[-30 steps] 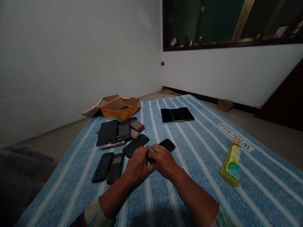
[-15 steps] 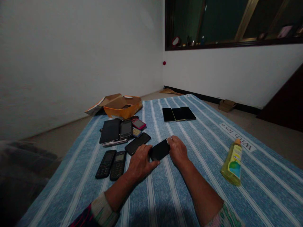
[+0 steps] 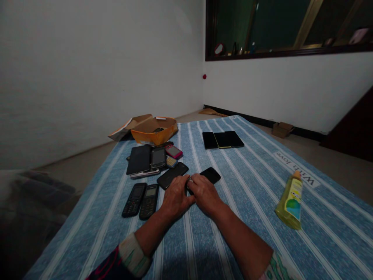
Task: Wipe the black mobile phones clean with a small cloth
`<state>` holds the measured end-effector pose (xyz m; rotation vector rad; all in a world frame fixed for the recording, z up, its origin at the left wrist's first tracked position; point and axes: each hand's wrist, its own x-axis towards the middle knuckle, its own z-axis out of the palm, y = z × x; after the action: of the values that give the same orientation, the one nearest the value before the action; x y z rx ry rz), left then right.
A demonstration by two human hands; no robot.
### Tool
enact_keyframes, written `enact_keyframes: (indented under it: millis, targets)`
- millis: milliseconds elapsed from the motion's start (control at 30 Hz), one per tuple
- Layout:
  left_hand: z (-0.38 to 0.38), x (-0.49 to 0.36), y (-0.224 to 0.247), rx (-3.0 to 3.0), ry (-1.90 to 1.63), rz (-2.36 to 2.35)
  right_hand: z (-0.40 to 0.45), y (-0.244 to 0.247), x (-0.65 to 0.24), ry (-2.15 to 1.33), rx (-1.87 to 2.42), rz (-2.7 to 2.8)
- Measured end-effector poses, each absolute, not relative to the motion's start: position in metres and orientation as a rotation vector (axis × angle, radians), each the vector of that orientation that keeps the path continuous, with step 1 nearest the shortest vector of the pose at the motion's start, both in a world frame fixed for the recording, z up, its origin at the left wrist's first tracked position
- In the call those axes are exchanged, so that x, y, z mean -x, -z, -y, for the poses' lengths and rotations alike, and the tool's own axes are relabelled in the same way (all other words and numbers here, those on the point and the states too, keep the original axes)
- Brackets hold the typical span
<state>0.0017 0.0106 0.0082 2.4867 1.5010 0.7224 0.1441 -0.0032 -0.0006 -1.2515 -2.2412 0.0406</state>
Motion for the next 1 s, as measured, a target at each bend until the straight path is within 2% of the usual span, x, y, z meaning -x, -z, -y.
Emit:
enact_keyframes:
  millis: [433,800,1000]
  targets:
    - [-0.01,-0.002,-0.013,-2.442,-0.626,-1.555,0.007,-0.015,-0.175,0.082,1.987,2.022]
    - [-0.013,0.0,-0.007,-2.522,-0.651,-1.494,0.032,-0.005,-0.141,0.018,1.562,2.238]
    - [-0.012,-0.002,-0.012,-2.47,-0.604,-1.548,0.025,-0.008,-0.156,-0.003,1.641,2.205]
